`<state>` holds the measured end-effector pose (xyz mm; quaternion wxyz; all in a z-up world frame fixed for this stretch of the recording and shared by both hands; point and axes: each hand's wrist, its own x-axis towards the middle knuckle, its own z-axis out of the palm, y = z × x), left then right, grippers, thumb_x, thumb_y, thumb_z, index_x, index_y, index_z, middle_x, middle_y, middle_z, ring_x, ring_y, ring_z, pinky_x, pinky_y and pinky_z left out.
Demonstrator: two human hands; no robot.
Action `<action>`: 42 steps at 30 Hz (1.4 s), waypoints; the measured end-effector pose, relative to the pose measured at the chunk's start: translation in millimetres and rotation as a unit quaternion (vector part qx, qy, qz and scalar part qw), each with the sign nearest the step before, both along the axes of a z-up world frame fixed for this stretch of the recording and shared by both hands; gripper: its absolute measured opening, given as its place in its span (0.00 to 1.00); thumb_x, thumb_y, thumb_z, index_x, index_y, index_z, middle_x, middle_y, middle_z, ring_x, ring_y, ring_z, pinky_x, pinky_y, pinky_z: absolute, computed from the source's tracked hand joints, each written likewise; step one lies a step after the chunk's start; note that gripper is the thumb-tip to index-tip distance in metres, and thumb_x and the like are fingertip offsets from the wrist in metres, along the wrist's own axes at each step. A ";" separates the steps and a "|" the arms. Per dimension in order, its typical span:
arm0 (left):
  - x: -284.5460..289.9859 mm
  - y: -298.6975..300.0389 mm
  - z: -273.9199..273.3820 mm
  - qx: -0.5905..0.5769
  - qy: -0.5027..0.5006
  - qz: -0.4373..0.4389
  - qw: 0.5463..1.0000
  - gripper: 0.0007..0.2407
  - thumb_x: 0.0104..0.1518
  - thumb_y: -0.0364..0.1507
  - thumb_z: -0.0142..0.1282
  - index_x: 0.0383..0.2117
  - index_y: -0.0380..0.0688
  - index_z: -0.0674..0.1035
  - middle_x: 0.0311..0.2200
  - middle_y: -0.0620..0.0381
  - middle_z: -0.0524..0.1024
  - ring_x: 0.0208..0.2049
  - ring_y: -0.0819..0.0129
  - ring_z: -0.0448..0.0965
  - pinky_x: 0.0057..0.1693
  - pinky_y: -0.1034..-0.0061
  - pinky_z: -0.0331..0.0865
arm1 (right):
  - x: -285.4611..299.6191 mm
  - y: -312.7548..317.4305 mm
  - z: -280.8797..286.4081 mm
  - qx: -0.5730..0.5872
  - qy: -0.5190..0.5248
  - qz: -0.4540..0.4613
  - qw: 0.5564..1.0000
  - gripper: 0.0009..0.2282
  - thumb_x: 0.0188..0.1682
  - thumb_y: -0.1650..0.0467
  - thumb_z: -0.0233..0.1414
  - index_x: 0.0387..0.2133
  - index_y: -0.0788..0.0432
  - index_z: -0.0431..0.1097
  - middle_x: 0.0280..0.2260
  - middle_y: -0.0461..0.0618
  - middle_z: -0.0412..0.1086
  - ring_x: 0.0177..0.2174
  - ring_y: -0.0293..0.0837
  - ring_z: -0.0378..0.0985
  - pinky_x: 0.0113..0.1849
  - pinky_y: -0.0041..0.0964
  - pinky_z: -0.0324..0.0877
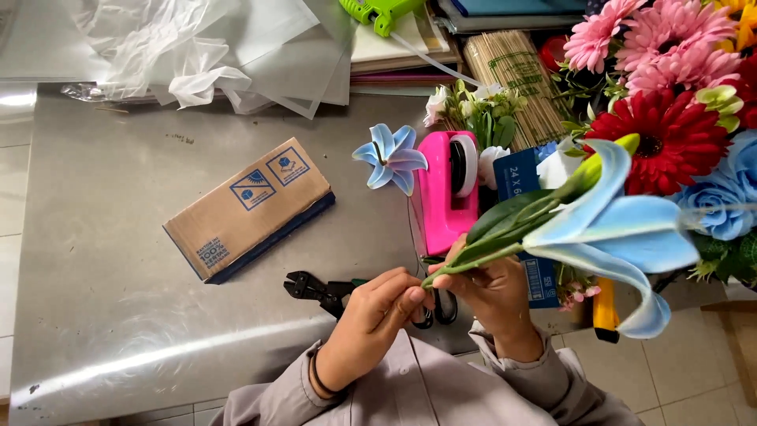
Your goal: Trimming flower stems with cutters and inserting them into floral foam to create a bouquet arrangement.
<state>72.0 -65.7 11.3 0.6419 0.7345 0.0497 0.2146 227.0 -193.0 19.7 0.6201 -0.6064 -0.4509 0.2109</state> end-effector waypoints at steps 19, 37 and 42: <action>18.9 -35.9 1.3 -0.064 0.011 0.073 0.995 0.15 0.70 0.37 0.42 0.36 0.42 0.79 0.30 0.58 0.72 0.29 0.69 0.72 0.38 0.77 0.66 | 17.9 -26.0 3.7 -0.095 -0.042 -0.029 0.994 0.11 0.48 0.64 0.60 0.35 0.60 0.83 0.27 0.44 0.83 0.27 0.31 0.81 0.30 0.25 0.75; 13.4 -9.8 0.7 -0.184 0.023 0.045 0.982 0.15 0.68 0.40 0.48 0.38 0.39 0.80 0.24 0.62 0.67 0.24 0.75 0.63 0.34 0.80 0.60 | 8.3 3.1 24.0 -0.079 -0.201 -0.022 0.976 0.09 0.53 0.67 0.56 0.39 0.57 0.81 0.35 0.47 0.81 0.35 0.43 0.81 0.38 0.35 0.75; 9.7 -9.7 -1.0 0.057 -0.035 0.208 0.976 0.12 0.71 0.29 0.44 0.53 0.44 0.80 0.31 0.56 0.67 0.29 0.65 0.68 0.38 0.76 0.68 | -13.5 12.7 20.9 -0.098 -0.304 -0.105 0.942 0.08 0.54 0.68 0.56 0.41 0.53 0.81 0.40 0.44 0.81 0.41 0.44 0.83 0.44 0.35 0.75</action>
